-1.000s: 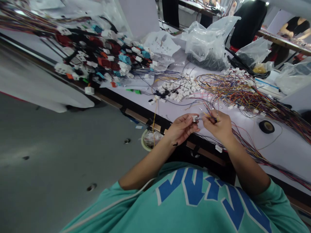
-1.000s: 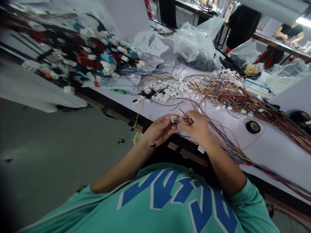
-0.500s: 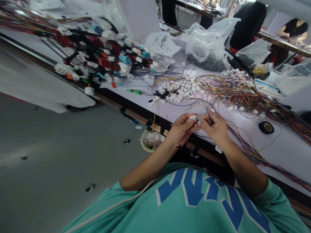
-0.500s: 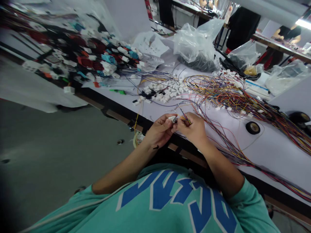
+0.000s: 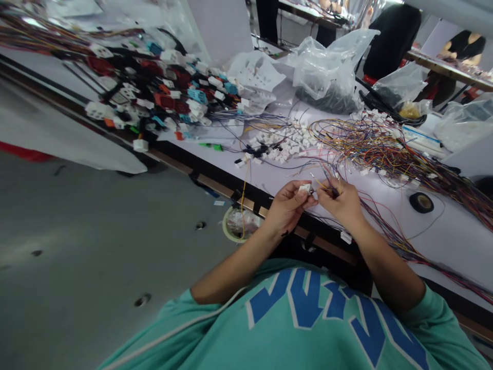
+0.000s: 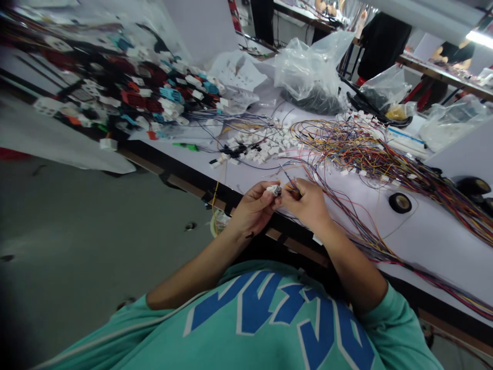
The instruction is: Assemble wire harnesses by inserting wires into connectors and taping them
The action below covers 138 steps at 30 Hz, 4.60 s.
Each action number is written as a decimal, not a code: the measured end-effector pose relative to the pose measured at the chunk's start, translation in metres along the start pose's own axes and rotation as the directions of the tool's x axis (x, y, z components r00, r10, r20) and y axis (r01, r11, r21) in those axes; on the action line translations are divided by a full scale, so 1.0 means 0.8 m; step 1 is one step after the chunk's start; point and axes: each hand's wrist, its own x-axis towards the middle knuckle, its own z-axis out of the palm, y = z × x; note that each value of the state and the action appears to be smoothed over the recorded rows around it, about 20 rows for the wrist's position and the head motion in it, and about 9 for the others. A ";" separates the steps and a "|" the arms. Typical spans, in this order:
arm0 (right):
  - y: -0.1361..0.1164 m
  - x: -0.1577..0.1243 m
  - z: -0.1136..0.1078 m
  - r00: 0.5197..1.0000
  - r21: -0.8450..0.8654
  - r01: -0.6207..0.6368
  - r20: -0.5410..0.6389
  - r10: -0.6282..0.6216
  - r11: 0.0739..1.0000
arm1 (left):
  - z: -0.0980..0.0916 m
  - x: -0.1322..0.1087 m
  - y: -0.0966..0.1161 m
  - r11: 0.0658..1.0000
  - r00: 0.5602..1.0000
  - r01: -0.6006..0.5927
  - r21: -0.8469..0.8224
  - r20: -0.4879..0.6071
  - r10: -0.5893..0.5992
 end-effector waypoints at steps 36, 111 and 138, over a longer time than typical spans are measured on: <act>0.009 0.004 -0.002 0.998 -0.176 0.044 0.044 -0.037 0.983 | 0.000 0.006 -0.007 0.985 0.992 0.121 -0.122 0.050 -0.116; 0.004 0.004 -0.012 0.976 -0.419 0.218 0.118 -0.185 0.882 | -0.006 0.002 -0.008 0.996 0.996 0.077 -0.041 0.056 -0.075; 0.009 0.005 -0.004 0.993 -0.221 0.045 0.119 -0.019 0.974 | -0.002 0.004 -0.008 0.996 0.996 0.089 -0.026 0.000 -0.089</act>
